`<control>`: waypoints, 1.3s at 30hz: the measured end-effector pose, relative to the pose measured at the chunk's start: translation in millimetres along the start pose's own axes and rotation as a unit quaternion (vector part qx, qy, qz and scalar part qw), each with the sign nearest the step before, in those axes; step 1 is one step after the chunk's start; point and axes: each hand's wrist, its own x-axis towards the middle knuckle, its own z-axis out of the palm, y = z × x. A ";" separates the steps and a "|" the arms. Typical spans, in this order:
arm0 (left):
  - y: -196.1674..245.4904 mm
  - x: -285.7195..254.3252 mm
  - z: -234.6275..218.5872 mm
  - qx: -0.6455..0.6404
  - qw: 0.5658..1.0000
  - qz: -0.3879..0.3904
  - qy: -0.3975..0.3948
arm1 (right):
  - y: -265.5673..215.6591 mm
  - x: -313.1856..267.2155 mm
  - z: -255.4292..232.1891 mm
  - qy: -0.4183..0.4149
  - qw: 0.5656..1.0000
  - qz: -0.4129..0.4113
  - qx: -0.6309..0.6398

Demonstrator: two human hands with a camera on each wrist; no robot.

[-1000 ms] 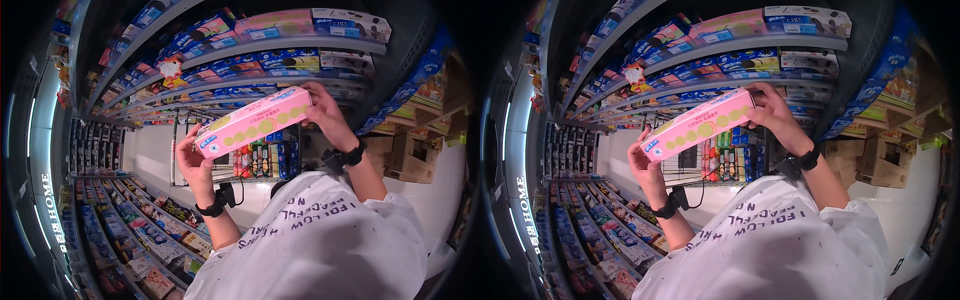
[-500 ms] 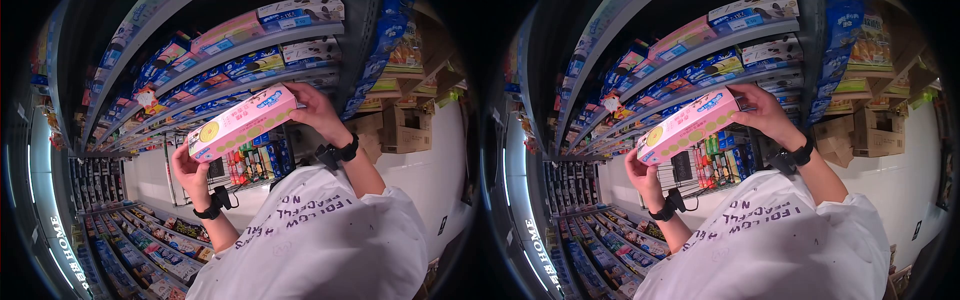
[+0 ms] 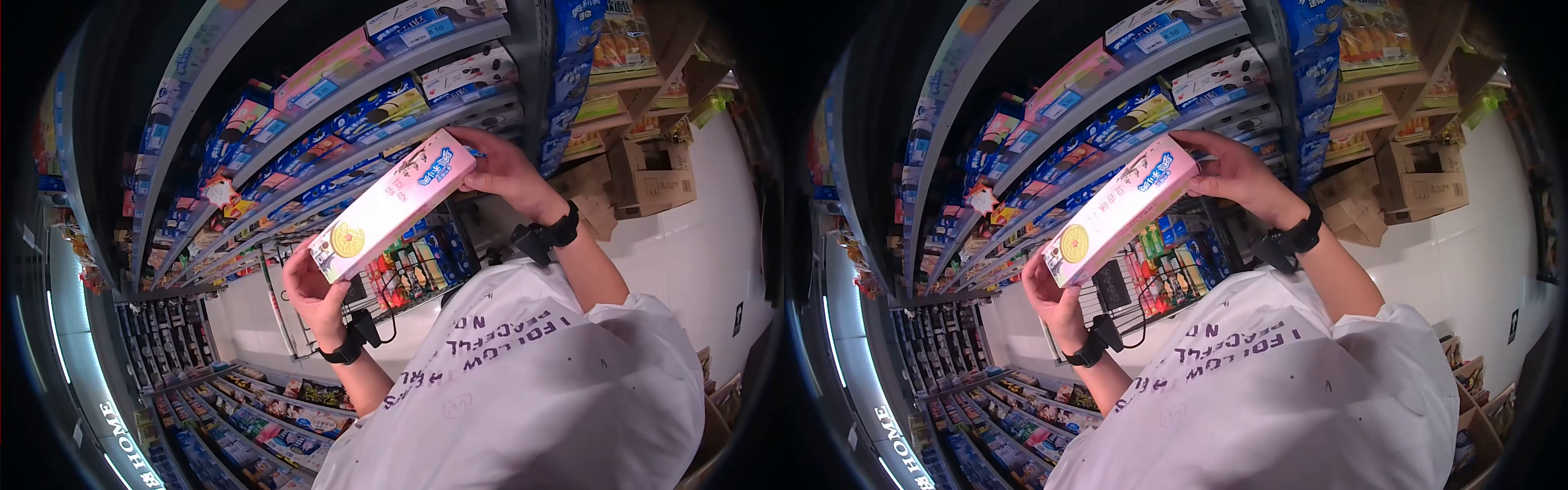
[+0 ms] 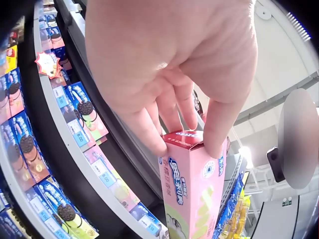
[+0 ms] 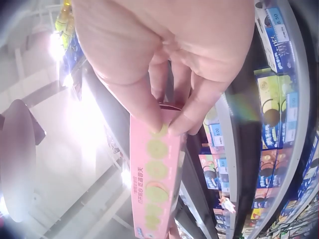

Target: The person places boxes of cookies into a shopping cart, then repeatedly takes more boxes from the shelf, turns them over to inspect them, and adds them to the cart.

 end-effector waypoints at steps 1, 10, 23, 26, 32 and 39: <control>1.3 -2.2 0.1 -0.004 0.999 -0.030 -0.014 | -0.5 -1.1 1.3 0.002 0.999 0.025 0.035; -9.6 -18.1 34.9 -0.253 0.905 -0.281 -0.196 | 24.9 7.0 1.9 0.071 0.990 0.093 0.073; -47.7 -8.7 54.7 -0.219 0.914 -0.343 -0.006 | 56.2 -5.1 33.6 -0.184 0.955 0.184 -0.140; -52.0 -9.4 54.5 -0.196 0.942 -0.265 0.065 | 62.6 -11.5 42.5 -0.189 0.964 0.126 -0.140; -35.8 -14.0 40.1 -0.179 0.952 -0.221 0.112 | 55.9 -0.3 40.8 -0.132 0.976 0.152 -0.084; -41.1 -25.9 -9.4 -0.178 0.953 -0.160 0.187 | 59.9 -0.2 47.0 -0.098 0.976 0.182 -0.063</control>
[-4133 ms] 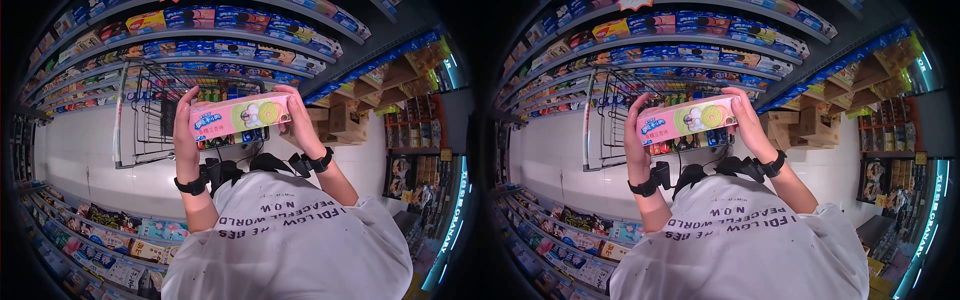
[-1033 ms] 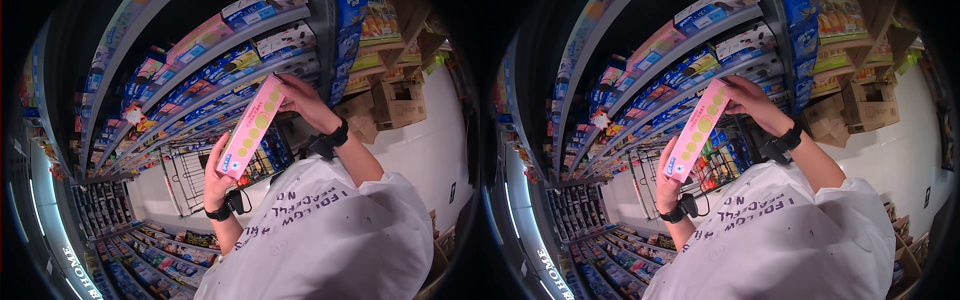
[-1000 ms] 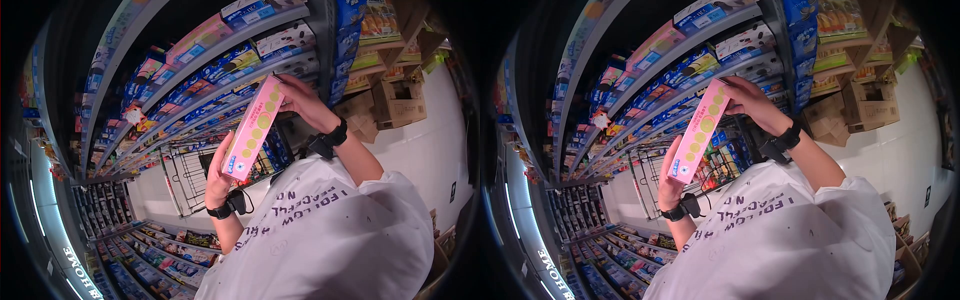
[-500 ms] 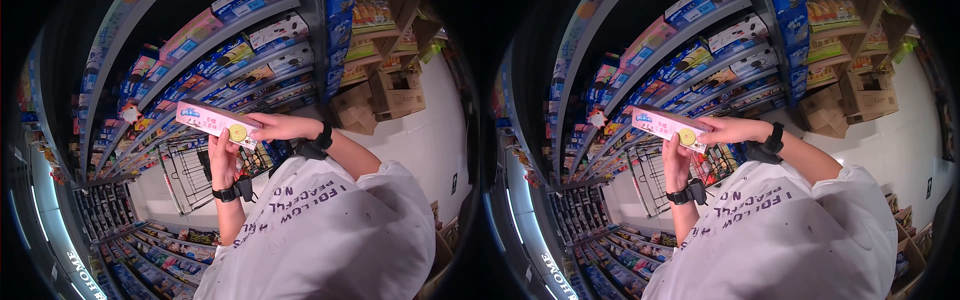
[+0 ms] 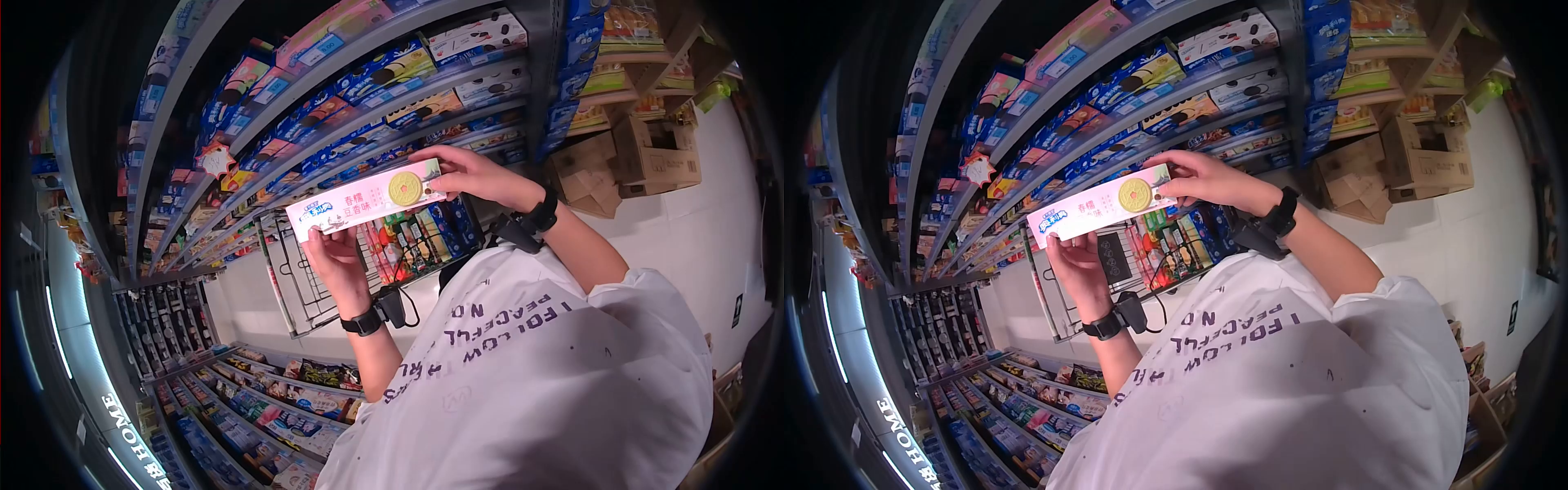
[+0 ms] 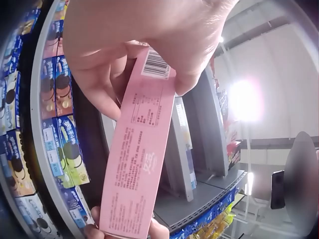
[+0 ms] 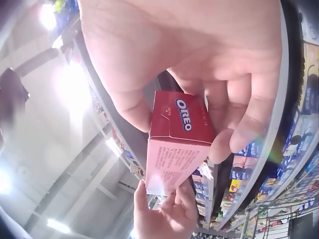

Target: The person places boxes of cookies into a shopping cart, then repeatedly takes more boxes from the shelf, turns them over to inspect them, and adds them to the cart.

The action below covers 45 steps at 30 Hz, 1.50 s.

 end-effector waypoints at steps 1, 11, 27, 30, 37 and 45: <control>2.8 -2.1 -5.4 0.011 1.000 0.008 0.016 | -0.5 0.9 3.6 0.007 1.000 0.021 -0.006; 45.0 -31.6 -74.2 0.118 0.988 0.007 0.103 | 26.3 26.8 63.8 -0.041 0.999 0.008 0.035; 73.6 -66.6 -227.7 0.062 0.992 -0.079 0.071 | 66.3 38.4 175.8 0.027 0.995 0.091 -0.015; 85.4 -67.4 -244.3 0.108 0.981 -0.160 0.023 | 67.7 37.1 190.5 0.042 0.990 0.117 -0.063; 93.4 -60.2 -270.8 0.140 0.954 -0.260 -0.049 | 67.3 32.5 220.0 0.083 0.975 0.153 -0.138; 91.0 -53.0 -280.9 -0.016 0.996 -0.071 0.041 | 82.4 32.4 235.7 -0.062 0.982 0.150 -0.096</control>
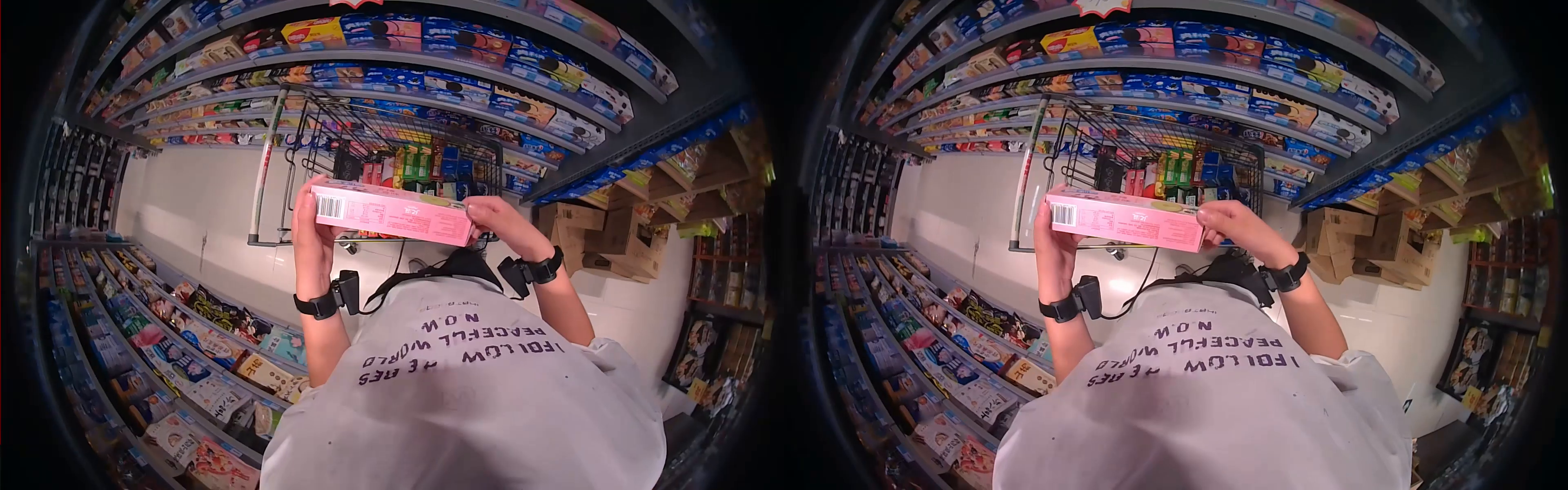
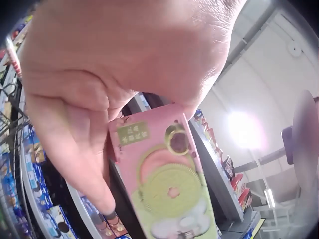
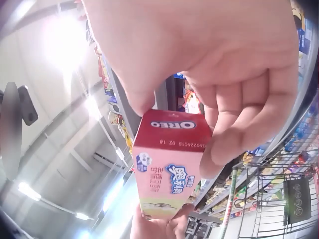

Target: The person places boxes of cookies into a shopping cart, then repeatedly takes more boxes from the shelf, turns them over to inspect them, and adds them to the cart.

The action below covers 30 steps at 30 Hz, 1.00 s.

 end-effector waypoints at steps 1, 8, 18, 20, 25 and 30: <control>13.3 -6.4 14.5 -0.023 0.999 0.032 -0.013 | 5.2 5.2 4.6 -0.020 1.000 -0.016 -0.005; -1.2 -12.6 41.3 0.036 0.991 0.063 -0.111 | -10.0 44.9 50.7 -0.139 0.990 -0.010 0.001; 22.1 -42.0 25.9 0.385 0.903 0.159 -0.104 | -15.0 61.4 17.7 -0.019 0.996 -0.082 0.008; 22.0 -43.5 22.1 0.391 0.892 0.208 -0.095 | -16.9 59.8 21.6 -0.016 0.993 -0.108 0.043; 18.1 -39.9 5.6 0.371 0.875 0.303 -0.070 | -30.2 59.7 40.5 0.045 0.970 -0.169 0.171; 17.8 -38.2 -8.0 0.251 0.942 0.222 -0.009 | -37.3 66.8 39.1 0.057 0.966 -0.173 0.184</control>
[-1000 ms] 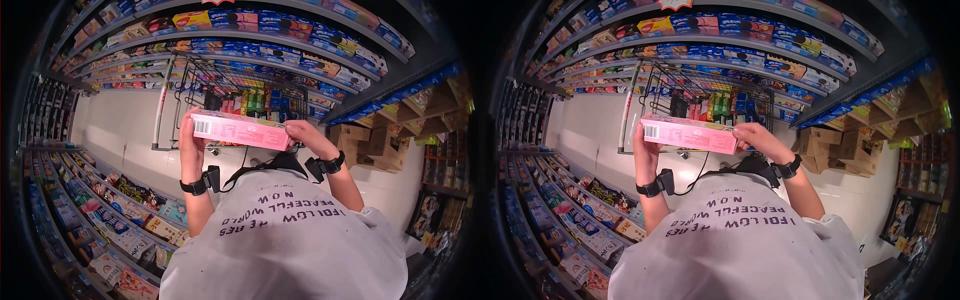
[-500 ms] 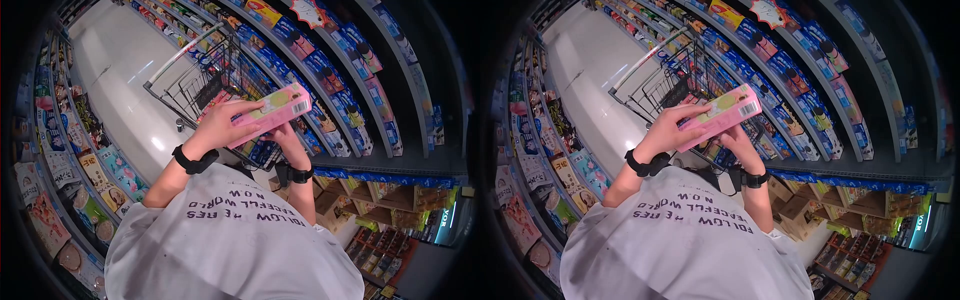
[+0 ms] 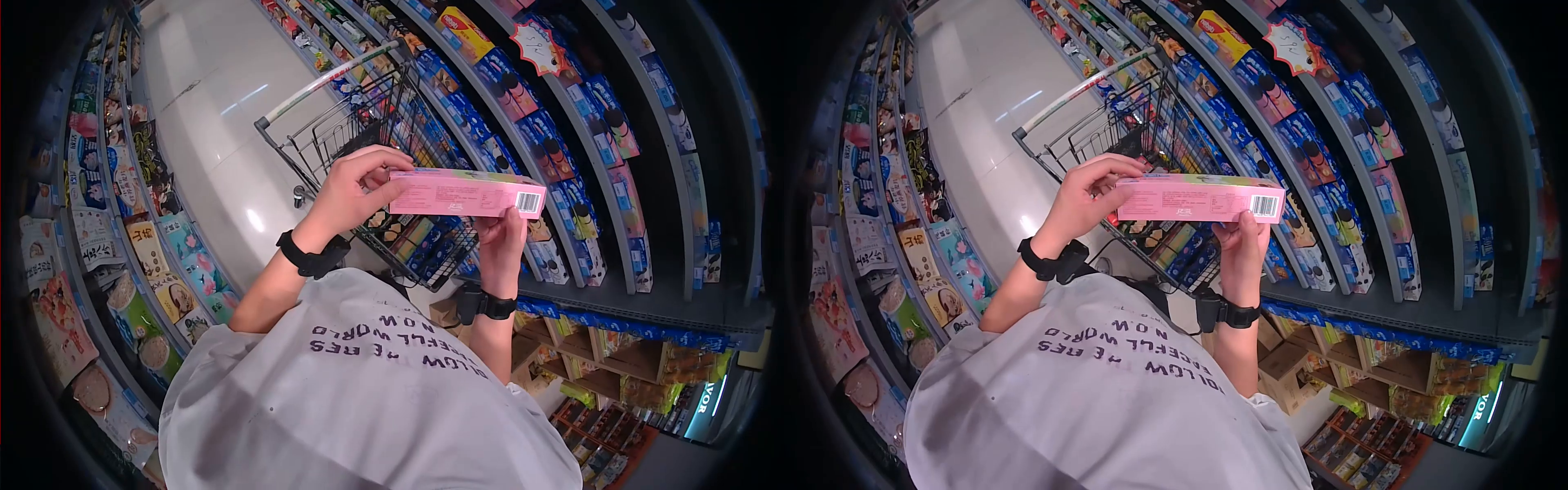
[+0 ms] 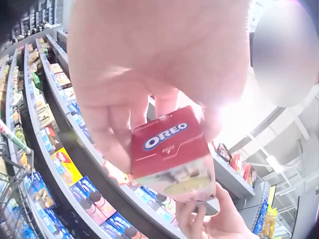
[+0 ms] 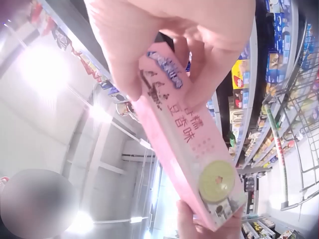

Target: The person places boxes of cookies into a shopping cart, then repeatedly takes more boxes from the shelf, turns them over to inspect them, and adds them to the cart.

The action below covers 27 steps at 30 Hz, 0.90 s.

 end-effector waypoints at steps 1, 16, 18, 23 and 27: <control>-7.7 1.4 1.6 -0.028 0.999 -0.019 0.028 | 0.7 -1.3 -1.1 0.001 0.999 -0.002 -0.032; -29.0 10.2 6.0 -0.061 0.997 -0.024 -0.043 | -1.8 -17.2 8.0 0.051 0.995 0.017 -0.084; -30.2 8.6 10.0 -0.098 0.993 -0.070 -0.018 | -0.1 -18.7 9.7 0.043 0.996 0.004 -0.078; -20.1 4.0 10.1 -0.220 0.945 -0.243 0.017 | 2.0 -18.6 13.1 0.021 0.998 -0.024 -0.057; -16.9 3.0 6.4 -0.283 0.933 -0.224 -0.005 | -5.9 -13.7 9.6 -0.013 0.995 0.012 -0.101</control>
